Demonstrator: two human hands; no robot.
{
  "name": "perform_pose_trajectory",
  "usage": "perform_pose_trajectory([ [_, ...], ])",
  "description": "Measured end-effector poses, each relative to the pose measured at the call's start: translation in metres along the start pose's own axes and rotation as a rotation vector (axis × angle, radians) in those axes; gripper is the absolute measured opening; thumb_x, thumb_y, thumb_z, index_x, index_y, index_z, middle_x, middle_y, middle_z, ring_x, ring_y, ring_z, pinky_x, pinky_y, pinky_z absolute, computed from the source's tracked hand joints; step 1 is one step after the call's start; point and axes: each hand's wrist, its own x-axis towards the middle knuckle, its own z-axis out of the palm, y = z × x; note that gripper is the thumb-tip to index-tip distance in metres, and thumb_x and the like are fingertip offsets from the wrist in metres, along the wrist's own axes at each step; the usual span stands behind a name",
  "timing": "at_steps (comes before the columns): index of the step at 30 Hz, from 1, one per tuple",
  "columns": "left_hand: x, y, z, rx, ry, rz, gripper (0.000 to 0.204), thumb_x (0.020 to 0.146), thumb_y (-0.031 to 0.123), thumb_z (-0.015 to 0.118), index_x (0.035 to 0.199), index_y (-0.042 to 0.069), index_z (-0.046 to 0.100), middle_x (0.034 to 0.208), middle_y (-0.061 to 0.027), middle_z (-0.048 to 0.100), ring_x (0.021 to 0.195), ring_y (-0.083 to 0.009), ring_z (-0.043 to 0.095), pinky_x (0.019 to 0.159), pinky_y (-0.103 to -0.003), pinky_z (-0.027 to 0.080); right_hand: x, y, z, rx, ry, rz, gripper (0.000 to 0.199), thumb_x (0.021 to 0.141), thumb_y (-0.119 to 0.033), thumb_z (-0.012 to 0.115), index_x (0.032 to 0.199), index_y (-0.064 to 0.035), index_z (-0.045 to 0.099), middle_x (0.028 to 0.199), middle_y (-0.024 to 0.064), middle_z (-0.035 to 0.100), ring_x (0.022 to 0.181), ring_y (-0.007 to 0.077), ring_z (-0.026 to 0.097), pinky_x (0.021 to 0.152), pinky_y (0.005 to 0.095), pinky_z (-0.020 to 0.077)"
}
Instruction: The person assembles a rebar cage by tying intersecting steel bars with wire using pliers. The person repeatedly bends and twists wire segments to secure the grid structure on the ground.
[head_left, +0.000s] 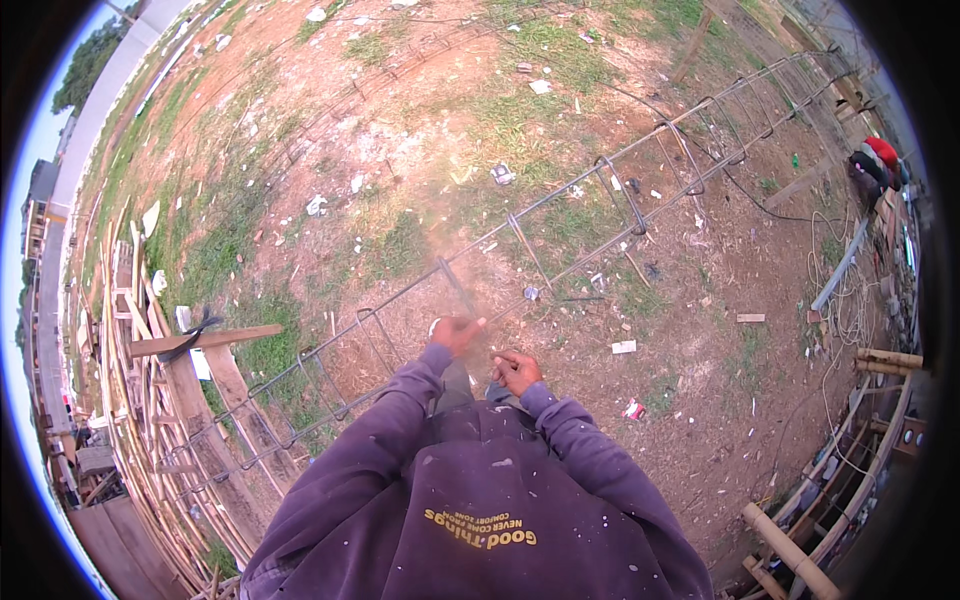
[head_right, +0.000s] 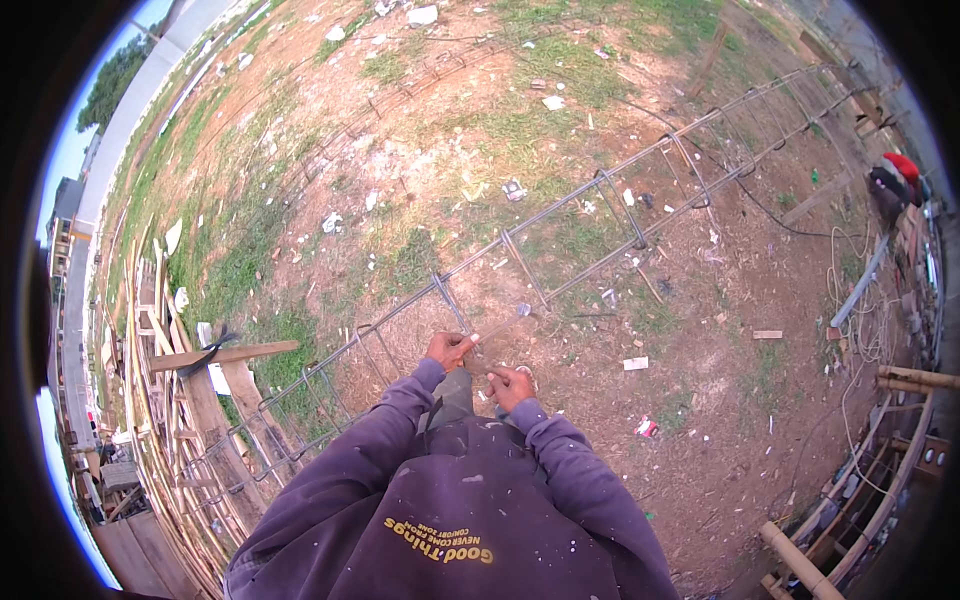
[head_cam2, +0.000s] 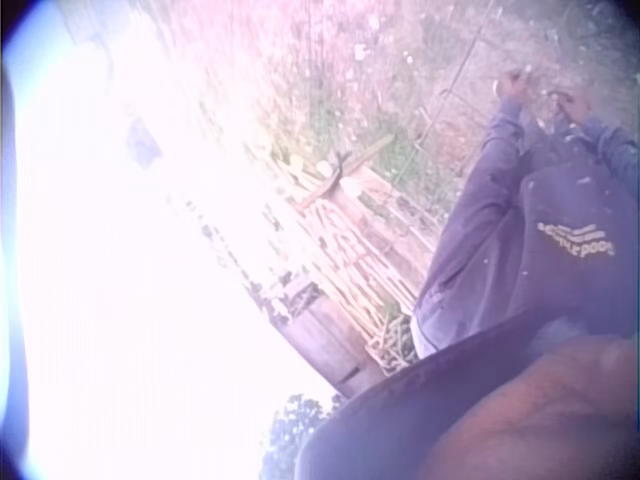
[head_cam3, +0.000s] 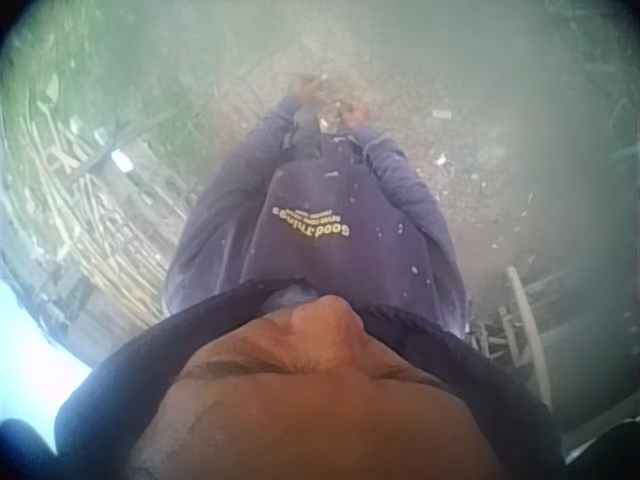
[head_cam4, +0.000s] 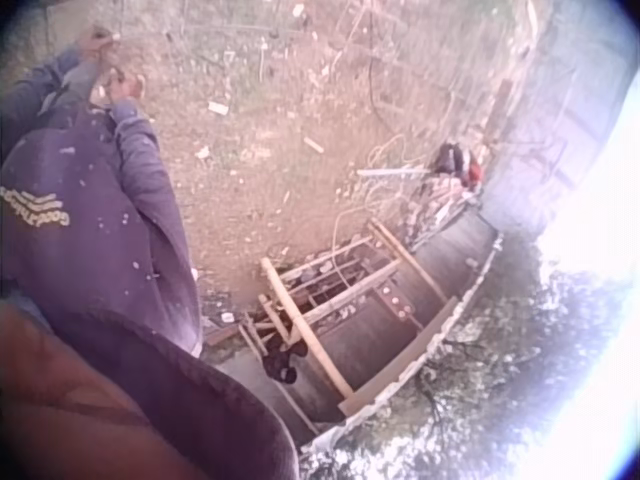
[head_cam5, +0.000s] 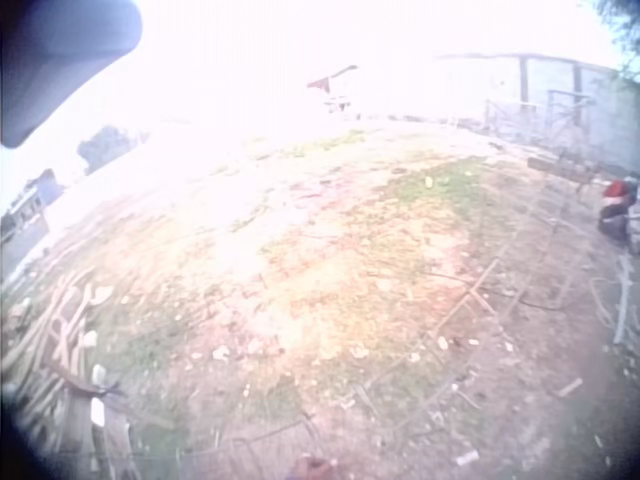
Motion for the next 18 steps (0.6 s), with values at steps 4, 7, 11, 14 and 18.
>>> perform_pose_trajectory([
  [4, -0.006, 0.007, -0.003, -0.009, -0.025, 0.063, 0.051, 0.085, 0.046, 0.067, 0.071, -0.002, 0.068, 0.052, -0.004, 0.056, 0.045, -0.0095, 0.051, 0.044, -0.027, 0.04, -0.004, -0.007, 0.0, -0.027, -0.006, 0.024, 0.026, 0.094, -0.017, 0.057, 0.112, 0.0005, 0.064, 0.071, 0.0057, 0.064, 0.056, 0.009, 0.055, 0.052, 0.0238, 0.047],
  [7, -0.008, 0.007, -0.007, -0.07, -0.052, 0.095, 0.046, 0.085, 0.043, 0.067, 0.079, -0.003, 0.067, 0.06, -0.0048, 0.06, 0.05, -0.011, 0.053, 0.046, -0.028, 0.042, -0.008, -0.016, 0.003, -0.081, 0.02, -0.032, 0.026, 0.094, -0.018, 0.057, 0.11, 0.0007, 0.065, 0.069, 0.0062, 0.064, 0.055, 0.0093, 0.055, 0.051, 0.0243, 0.047],
  [11, -0.003, -0.005, -0.005, -0.044, 0.018, 0.143, 0.044, 0.087, 0.04, 0.066, 0.08, -0.003, 0.067, 0.06, -0.0051, 0.06, 0.051, -0.0112, 0.053, 0.048, -0.029, 0.043, -0.016, -0.031, 0.006, -0.056, 0.009, -0.014, 0.026, 0.093, -0.017, 0.057, 0.11, 0.0012, 0.065, 0.067, 0.0066, 0.063, 0.053, 0.0095, 0.055, 0.05, 0.0247, 0.0465],
  [14, 0.004, -0.022, 0.003, -0.009, 0.15, 0.257, 0.045, 0.088, 0.039, 0.063, 0.072, -0.003, 0.066, 0.054, -0.0045, 0.057, 0.048, -0.0106, 0.051, 0.046, -0.028, 0.04, -0.021, -0.044, 0.004, -0.149, -0.031, -0.031, 0.026, 0.093, -0.016, 0.056, 0.111, 0.0011, 0.065, 0.067, 0.0067, 0.063, 0.053, 0.0097, 0.055, 0.049, 0.0251, 0.0465],
  [18, 0.015, -0.039, 0.007, 0.217, 0.299, 0.501, 0.044, 0.089, 0.039, 0.062, 0.078, -0.003, 0.065, 0.06, -0.0056, 0.059, 0.051, -0.0121, 0.053, 0.048, -0.029, 0.042, -0.027, -0.06, 0.0, -0.251, -0.04, -0.096, 0.026, 0.094, -0.015, 0.054, 0.112, 0.0008, 0.065, 0.068, 0.0065, 0.063, 0.055, 0.0098, 0.056, 0.05, 0.0257, 0.0471],
])
